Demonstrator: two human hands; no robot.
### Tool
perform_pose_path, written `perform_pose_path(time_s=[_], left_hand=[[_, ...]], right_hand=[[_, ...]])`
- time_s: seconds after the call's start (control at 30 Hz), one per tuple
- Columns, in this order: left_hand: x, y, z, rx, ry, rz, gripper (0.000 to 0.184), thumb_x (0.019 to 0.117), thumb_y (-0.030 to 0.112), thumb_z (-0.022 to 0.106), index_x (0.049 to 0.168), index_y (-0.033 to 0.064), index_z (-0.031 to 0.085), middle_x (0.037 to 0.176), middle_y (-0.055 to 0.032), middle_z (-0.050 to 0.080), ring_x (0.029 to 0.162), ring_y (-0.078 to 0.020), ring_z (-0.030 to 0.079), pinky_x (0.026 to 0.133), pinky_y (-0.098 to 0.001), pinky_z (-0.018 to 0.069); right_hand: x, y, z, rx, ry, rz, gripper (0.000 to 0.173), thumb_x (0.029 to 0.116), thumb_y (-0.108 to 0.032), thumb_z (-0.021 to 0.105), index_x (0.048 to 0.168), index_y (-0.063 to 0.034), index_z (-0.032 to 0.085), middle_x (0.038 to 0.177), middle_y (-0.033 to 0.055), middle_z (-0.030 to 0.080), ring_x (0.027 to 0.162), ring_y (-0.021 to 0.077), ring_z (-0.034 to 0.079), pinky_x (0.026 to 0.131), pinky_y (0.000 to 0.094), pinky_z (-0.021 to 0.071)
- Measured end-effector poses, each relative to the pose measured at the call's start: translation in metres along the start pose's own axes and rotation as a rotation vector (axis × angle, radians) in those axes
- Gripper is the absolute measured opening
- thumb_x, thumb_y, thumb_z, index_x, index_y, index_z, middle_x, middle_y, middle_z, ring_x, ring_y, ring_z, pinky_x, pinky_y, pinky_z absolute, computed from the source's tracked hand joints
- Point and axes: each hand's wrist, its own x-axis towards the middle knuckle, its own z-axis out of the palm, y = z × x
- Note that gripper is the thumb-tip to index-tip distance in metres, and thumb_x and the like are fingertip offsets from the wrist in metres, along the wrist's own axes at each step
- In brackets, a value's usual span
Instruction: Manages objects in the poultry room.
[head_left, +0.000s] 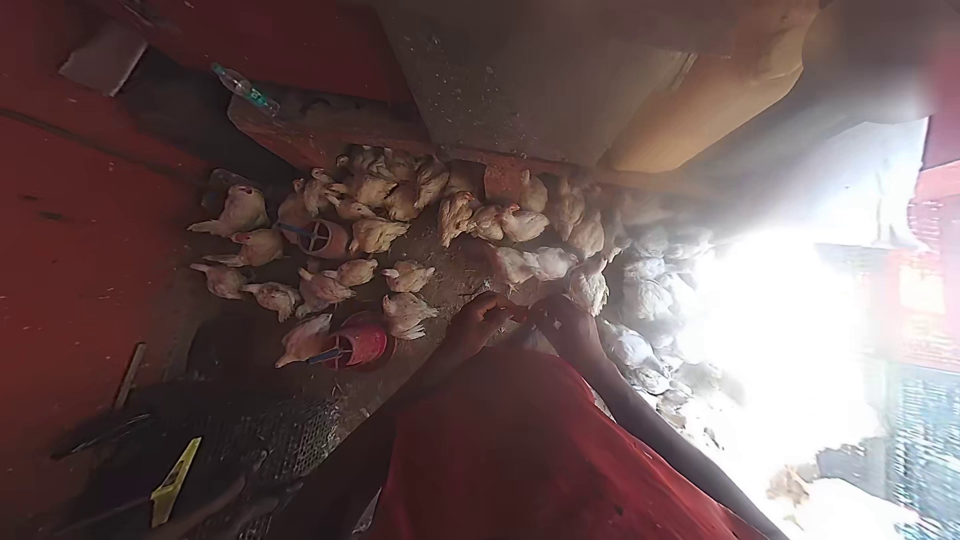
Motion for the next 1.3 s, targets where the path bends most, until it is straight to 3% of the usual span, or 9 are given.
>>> perform_pose_path(time_s=[0.17, 0.33, 0.63, 0.8, 1.07, 1.17, 1.23, 1.3], left_hand=[[-0.004, -0.001, -0.003, -0.001, -0.078, 0.045, 0.02, 0.1015, 0.023, 0.062, 0.108, 0.0081, 0.075, 0.113, -0.0039, 0.068, 0.104, -0.0093, 0.065, 0.092, -0.0278, 0.0545], [-0.007, 0.003, 0.001, -0.02, 0.108, 0.004, 0.016, 0.1008, 0.019, 0.063, 0.11, 0.0116, 0.075, 0.116, -0.0024, 0.069, 0.105, -0.0104, 0.066, 0.093, -0.0302, 0.0556], [-0.008, 0.004, 0.007, -0.071, 0.172, 0.089, 0.013, 0.0983, 0.013, 0.067, 0.108, 0.0074, 0.075, 0.113, -0.0049, 0.071, 0.103, -0.0132, 0.068, 0.091, -0.0303, 0.0584], [-0.007, 0.001, 0.014, -0.047, 0.092, 0.107, 0.015, 0.0993, 0.016, 0.065, 0.108, 0.0089, 0.075, 0.115, -0.0037, 0.07, 0.105, -0.012, 0.067, 0.092, -0.0298, 0.0575], [0.0, 0.006, 0.016, -0.032, 0.067, 0.13, 0.014, 0.098, 0.016, 0.067, 0.105, 0.0076, 0.076, 0.109, -0.0039, 0.07, 0.098, -0.0109, 0.067, 0.088, -0.0275, 0.0578], [0.006, 0.015, 0.003, -0.161, 0.087, 0.067, 0.016, 0.0989, 0.011, 0.064, 0.11, 0.004, 0.073, 0.11, -0.0063, 0.07, 0.097, -0.0146, 0.068, 0.086, -0.0313, 0.0587], [0.008, 0.022, -0.002, -0.261, 0.045, 0.046, 0.016, 0.1004, 0.01, 0.062, 0.112, 0.0017, 0.07, 0.109, -0.0073, 0.072, 0.095, -0.0157, 0.069, 0.088, -0.0332, 0.0584], [0.011, 0.027, -0.002, -0.328, -0.025, 0.027, 0.016, 0.1007, 0.011, 0.062, 0.111, 0.0022, 0.07, 0.104, -0.0052, 0.073, 0.094, -0.0136, 0.068, 0.089, -0.0315, 0.0573]], right_hand=[[0.002, 0.0, -0.002, -0.008, -0.005, -0.03, 0.027, 0.1009, -0.035, 0.061, 0.103, -0.0119, 0.075, 0.094, 0.0045, 0.073, 0.083, 0.0163, 0.07, 0.076, 0.038, 0.0587], [0.002, 0.0, -0.004, 0.042, -0.024, -0.086, 0.026, 0.1013, -0.033, 0.062, 0.102, -0.0113, 0.075, 0.092, 0.0041, 0.072, 0.08, 0.0137, 0.068, 0.075, 0.0345, 0.0577], [-0.001, 0.0, -0.006, 0.091, -0.003, -0.103, 0.025, 0.099, -0.034, 0.066, 0.1, -0.0106, 0.075, 0.09, 0.0027, 0.072, 0.078, 0.0119, 0.067, 0.072, 0.0328, 0.0581], [-0.001, -0.004, -0.008, 0.093, -0.04, -0.085, 0.022, 0.0995, -0.028, 0.063, 0.101, -0.0096, 0.074, 0.092, 0.0053, 0.072, 0.079, 0.0147, 0.068, 0.074, 0.036, 0.0582], [0.0, 0.001, -0.01, 0.111, -0.077, -0.099, 0.025, 0.1001, -0.033, 0.064, 0.101, -0.0104, 0.075, 0.093, 0.0049, 0.073, 0.083, 0.0149, 0.07, 0.076, 0.037, 0.0594], [0.003, 0.014, -0.012, 0.334, -0.085, -0.01, 0.034, 0.1036, -0.036, 0.058, 0.113, -0.0062, 0.072, 0.102, 0.0062, 0.071, 0.085, 0.0109, 0.067, 0.076, 0.0298, 0.0581], [0.005, 0.026, -0.014, 0.687, -0.236, 0.144, 0.056, 0.1095, -0.046, 0.035, 0.139, -0.002, 0.053, 0.122, 0.01, 0.065, 0.09, 0.0151, 0.068, 0.075, 0.0317, 0.0592], [0.007, 0.027, -0.015, 1.01, -0.458, 0.304, 0.074, 0.104, -0.066, 0.027, 0.157, -0.0143, 0.033, 0.135, 0.0122, 0.064, 0.097, 0.023, 0.071, 0.075, 0.0377, 0.0609]])
